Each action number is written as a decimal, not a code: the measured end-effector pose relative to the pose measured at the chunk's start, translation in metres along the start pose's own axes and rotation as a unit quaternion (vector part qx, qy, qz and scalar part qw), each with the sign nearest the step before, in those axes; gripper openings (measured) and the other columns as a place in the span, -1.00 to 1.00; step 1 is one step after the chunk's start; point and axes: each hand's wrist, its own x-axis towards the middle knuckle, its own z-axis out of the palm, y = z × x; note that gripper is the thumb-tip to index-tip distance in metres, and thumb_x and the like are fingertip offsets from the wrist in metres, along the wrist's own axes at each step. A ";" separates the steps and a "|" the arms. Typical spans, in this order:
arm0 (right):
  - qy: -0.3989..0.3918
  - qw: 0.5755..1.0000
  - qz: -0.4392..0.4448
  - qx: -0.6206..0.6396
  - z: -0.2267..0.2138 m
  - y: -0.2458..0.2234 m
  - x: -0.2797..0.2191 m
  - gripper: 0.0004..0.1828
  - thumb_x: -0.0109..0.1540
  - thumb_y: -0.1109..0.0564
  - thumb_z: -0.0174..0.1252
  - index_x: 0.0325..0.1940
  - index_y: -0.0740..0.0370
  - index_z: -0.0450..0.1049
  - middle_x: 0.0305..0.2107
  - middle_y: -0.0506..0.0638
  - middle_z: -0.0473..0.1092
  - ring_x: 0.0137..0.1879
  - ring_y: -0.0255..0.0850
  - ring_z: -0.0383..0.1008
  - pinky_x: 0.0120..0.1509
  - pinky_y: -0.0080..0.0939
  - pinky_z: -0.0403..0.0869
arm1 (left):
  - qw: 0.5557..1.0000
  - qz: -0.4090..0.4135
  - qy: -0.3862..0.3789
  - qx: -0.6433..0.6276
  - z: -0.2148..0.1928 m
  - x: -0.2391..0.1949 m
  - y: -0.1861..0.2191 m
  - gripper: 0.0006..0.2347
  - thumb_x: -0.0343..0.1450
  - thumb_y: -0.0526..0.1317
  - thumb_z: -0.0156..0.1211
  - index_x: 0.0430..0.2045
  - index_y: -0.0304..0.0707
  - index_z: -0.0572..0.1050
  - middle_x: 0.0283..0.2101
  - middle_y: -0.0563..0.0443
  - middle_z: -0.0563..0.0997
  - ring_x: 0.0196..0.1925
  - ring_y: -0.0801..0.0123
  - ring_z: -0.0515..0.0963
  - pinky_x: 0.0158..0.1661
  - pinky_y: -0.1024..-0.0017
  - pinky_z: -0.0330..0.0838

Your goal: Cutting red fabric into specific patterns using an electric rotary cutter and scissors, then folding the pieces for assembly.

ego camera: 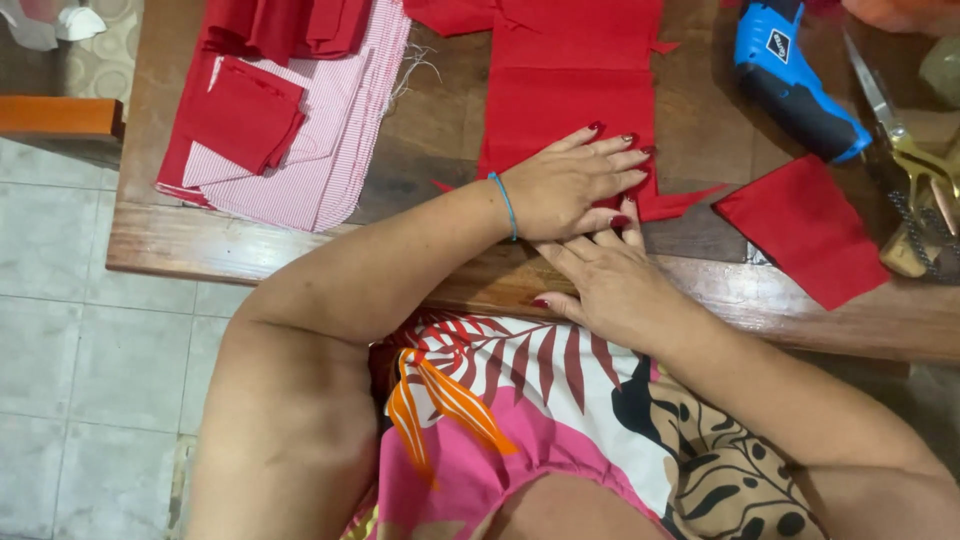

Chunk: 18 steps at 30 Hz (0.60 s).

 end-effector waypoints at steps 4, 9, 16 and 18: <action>0.003 1.000 -0.002 0.009 -0.014 -0.009 -0.003 -0.18 0.32 -0.38 -0.07 0.60 -0.10 0.02 0.49 -0.10 0.05 0.59 0.18 -0.18 0.48 0.62 -0.29 | 0.999 0.014 -0.021 0.040 -0.004 0.001 -0.019 -0.52 0.61 0.14 -0.04 0.42 0.00 0.28 0.52 0.05 0.21 0.57 0.16 0.10 0.48 0.00 -0.11; 0.073 0.997 -0.017 0.020 -0.022 -0.013 -0.005 -0.16 0.29 -0.37 -0.01 0.58 -0.04 0.05 0.50 -0.16 0.04 0.63 0.07 -0.25 0.44 0.71 -0.36 | 0.993 0.051 -0.079 0.075 -0.019 0.003 -0.031 -0.56 0.64 -0.07 -0.11 0.47 -0.06 0.19 0.54 -0.05 0.13 0.58 0.08 -0.01 0.46 -0.05 -0.29; 0.044 0.994 0.041 0.092 -0.032 0.000 -0.025 -0.26 0.30 -0.26 0.01 0.55 -0.10 0.10 0.50 -0.13 0.04 0.63 -0.01 -0.20 0.44 0.70 -0.43 | 0.988 0.077 -0.078 0.113 -0.030 0.006 -0.023 -0.55 0.64 -0.03 -0.18 0.47 -0.09 0.21 0.53 -0.11 0.14 0.57 -0.01 0.01 0.46 -0.07 -0.25; 0.043 0.997 0.019 0.057 -0.025 0.003 -0.030 -0.18 0.28 -0.30 0.04 0.59 -0.13 0.01 0.51 -0.16 0.01 0.64 0.13 -0.36 0.44 0.70 -0.35 | 0.985 0.065 -0.091 0.130 -0.029 0.005 -0.021 -0.48 0.60 0.04 -0.08 0.49 -0.08 0.16 0.55 -0.10 0.11 0.58 -0.02 -0.02 0.44 -0.12 -0.21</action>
